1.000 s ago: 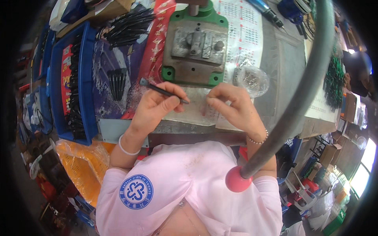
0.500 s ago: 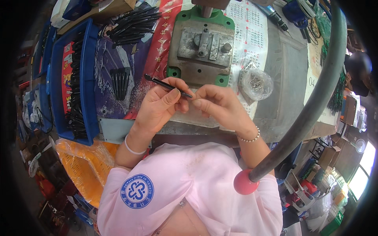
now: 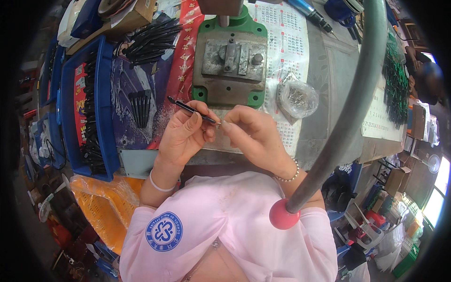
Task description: The person assembles parts by inserting small metal pins into plastic components by hand, placing each piece into a press machine, and pulling the lever to press them.
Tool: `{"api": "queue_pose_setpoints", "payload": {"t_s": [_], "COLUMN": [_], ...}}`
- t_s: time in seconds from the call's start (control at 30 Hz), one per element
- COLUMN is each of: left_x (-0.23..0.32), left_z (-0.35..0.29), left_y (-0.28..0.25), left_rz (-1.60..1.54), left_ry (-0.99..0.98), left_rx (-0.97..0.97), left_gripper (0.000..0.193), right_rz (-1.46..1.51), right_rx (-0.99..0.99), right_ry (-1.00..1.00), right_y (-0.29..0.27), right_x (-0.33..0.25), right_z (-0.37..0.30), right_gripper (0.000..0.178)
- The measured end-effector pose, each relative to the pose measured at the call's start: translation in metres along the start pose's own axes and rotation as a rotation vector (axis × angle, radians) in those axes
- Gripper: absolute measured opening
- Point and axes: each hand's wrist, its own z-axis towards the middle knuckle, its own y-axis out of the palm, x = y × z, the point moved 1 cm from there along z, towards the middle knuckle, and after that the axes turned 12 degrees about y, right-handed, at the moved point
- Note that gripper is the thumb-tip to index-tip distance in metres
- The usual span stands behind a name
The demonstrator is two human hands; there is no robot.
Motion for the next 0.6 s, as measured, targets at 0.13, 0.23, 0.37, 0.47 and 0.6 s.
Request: {"api": "queue_pose_setpoints", "payload": {"t_s": [0.13,0.23,0.37,0.47,0.6], "left_x": [-0.002,-0.001,-0.003,-0.003,-0.004], "left_z": [-0.002,-0.002,-0.002,-0.002,-0.006], "left_y": [0.002,0.006,0.008,0.008,0.013], "left_rz": [-0.011,-0.006,0.020,0.005,0.243], "left_ry": [0.009,0.022,0.053,0.039,0.142], "left_rx": [-0.010,-0.005,-0.005,0.006,0.026], "left_gripper": [0.018,0.019,0.019,0.019,0.019], "right_rz": [-0.019,-0.066,-0.171,-0.253,-0.431], "right_rx": [0.067,0.106,0.137,0.153,0.194], "right_ry": [-0.049,-0.078,-0.168,-0.249,-0.369], "right_y": [0.002,0.002,0.003,0.003,0.004], "right_x": [0.004,0.003,-0.001,-0.003,-0.005], "right_z": [-0.002,-0.003,-0.003,-0.001,-0.003], "right_gripper": [0.011,0.009,0.005,0.004,0.005]}}
